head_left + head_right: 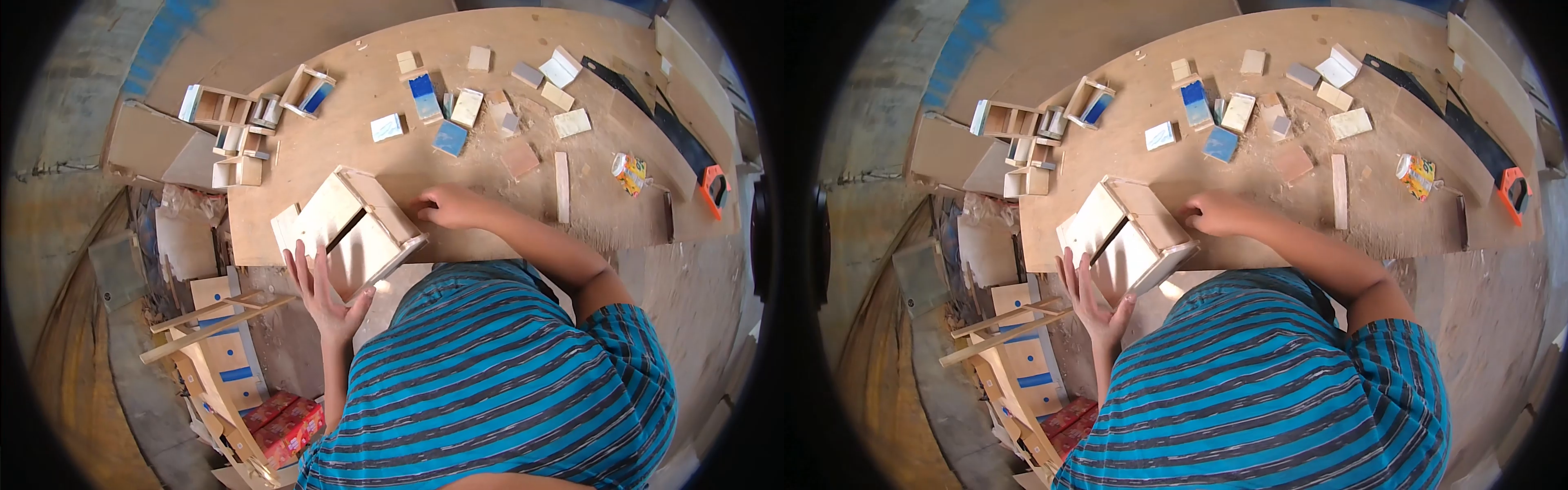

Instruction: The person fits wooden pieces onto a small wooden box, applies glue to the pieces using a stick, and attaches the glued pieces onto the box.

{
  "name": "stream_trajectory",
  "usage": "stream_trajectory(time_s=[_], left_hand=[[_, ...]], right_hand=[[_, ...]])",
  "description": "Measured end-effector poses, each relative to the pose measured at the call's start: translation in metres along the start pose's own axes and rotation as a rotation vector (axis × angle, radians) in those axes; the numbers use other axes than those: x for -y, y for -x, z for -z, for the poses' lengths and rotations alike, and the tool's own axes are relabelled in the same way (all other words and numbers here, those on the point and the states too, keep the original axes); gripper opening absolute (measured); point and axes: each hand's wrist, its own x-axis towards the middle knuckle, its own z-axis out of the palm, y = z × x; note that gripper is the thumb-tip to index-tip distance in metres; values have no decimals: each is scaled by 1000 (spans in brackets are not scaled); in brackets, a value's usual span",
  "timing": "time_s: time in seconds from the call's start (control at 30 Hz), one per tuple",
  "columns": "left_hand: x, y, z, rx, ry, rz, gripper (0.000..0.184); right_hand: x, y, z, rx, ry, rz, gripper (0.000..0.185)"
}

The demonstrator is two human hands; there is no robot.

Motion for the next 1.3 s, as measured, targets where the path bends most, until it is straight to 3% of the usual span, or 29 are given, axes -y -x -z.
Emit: stream_trajectory(time_s=[0.17,0.3,0.4,0.53,0.63,0.7,0.83,0.93,1.07,1.3], left_hand=[[-13,-3,5,71,-102,-23,89],[0,16,-4,-48,238,205,90],[11,33,-24,-186,715,504,88],[27,51,-43,-189,1070,805,80],[25,65,-48,-199,1330,1000,72],[18,68,-52,-209,1402,1084,70],[20,75,-58,-176,1565,1113,68],[28,80,-64,-160,1627,1129,66],[39,83,-66,-139,1698,1140,64],[62,95,-75,-42,1821,1134,58]], right_hand=[[-1,-8,-1,23,-2,6,34],[-4,-9,0,31,-84,37,35],[-8,-12,-2,17,-148,3,40],[-18,-19,-9,18,-195,-2,47],[-32,-15,-17,0,-229,182,46],[-25,1,-11,-1,-134,105,41],[5,28,2,179,119,-132,29],[-14,42,-18,284,-141,-109,25],[-11,46,-33,359,-369,-253,40],[1,52,-44,294,-793,-457,49]])
